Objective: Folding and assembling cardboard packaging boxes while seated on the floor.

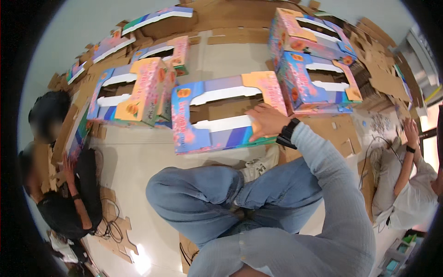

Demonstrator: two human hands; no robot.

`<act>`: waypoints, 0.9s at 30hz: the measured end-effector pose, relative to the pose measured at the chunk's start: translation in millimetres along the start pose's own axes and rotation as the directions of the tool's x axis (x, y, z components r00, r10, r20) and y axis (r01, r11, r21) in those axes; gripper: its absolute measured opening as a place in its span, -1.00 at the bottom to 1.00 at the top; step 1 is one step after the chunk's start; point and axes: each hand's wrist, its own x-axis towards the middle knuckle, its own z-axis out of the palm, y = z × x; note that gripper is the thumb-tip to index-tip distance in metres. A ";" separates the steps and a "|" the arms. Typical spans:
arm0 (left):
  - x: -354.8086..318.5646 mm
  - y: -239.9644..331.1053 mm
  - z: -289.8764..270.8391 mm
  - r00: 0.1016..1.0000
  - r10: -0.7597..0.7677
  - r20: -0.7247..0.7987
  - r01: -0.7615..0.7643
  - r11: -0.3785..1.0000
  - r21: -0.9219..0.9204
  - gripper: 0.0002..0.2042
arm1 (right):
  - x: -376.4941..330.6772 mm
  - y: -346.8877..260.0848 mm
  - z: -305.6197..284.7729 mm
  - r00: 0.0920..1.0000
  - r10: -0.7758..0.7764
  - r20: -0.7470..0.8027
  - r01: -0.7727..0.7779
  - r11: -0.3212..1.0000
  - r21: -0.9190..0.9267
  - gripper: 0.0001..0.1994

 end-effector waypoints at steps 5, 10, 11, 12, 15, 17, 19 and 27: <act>11.0 14.6 -6.3 1.000 0.007 0.013 -0.007 0.999 0.053 -0.36 | 0.0 3.4 3.4 1.000 -0.002 -0.022 0.002 1.000 0.008 -0.04; 23.0 34.9 -8.9 1.000 -0.002 0.018 0.001 0.997 0.082 -0.37 | 0.8 3.2 3.7 1.000 0.019 -0.020 -0.019 1.000 0.005 -0.02; 25.8 39.9 -8.8 1.000 -0.003 0.020 0.001 0.996 0.092 -0.38 | 0.9 3.2 2.8 1.000 0.008 -0.027 -0.008 1.000 0.016 -0.02; 28.8 44.4 -8.6 1.000 -0.005 0.024 0.002 0.995 0.101 -0.38 | 0.6 2.8 2.4 1.000 0.013 0.004 -0.013 1.000 0.020 -0.01; 29.2 49.7 -6.7 0.999 -0.005 0.032 0.001 0.993 0.117 -0.39 | -0.8 2.8 0.3 1.000 0.016 0.002 -0.017 1.000 0.013 -0.01; 25.7 48.7 -5.3 0.999 -0.003 0.036 -0.002 0.992 0.128 -0.39 | -0.1 2.1 0.2 1.000 0.017 0.024 -0.017 1.000 0.013 -0.01; 19.7 43.6 -2.9 0.999 0.003 0.045 -0.009 0.991 0.135 -0.39 | 0.9 2.3 0.6 1.000 0.003 0.005 -0.003 1.000 -0.004 -0.03; -20.5 -3.2 18.0 0.998 -0.005 0.062 -0.002 0.993 0.121 -0.41 | 2.6 0.4 -1.3 0.996 0.044 0.079 -0.047 0.998 0.038 -0.07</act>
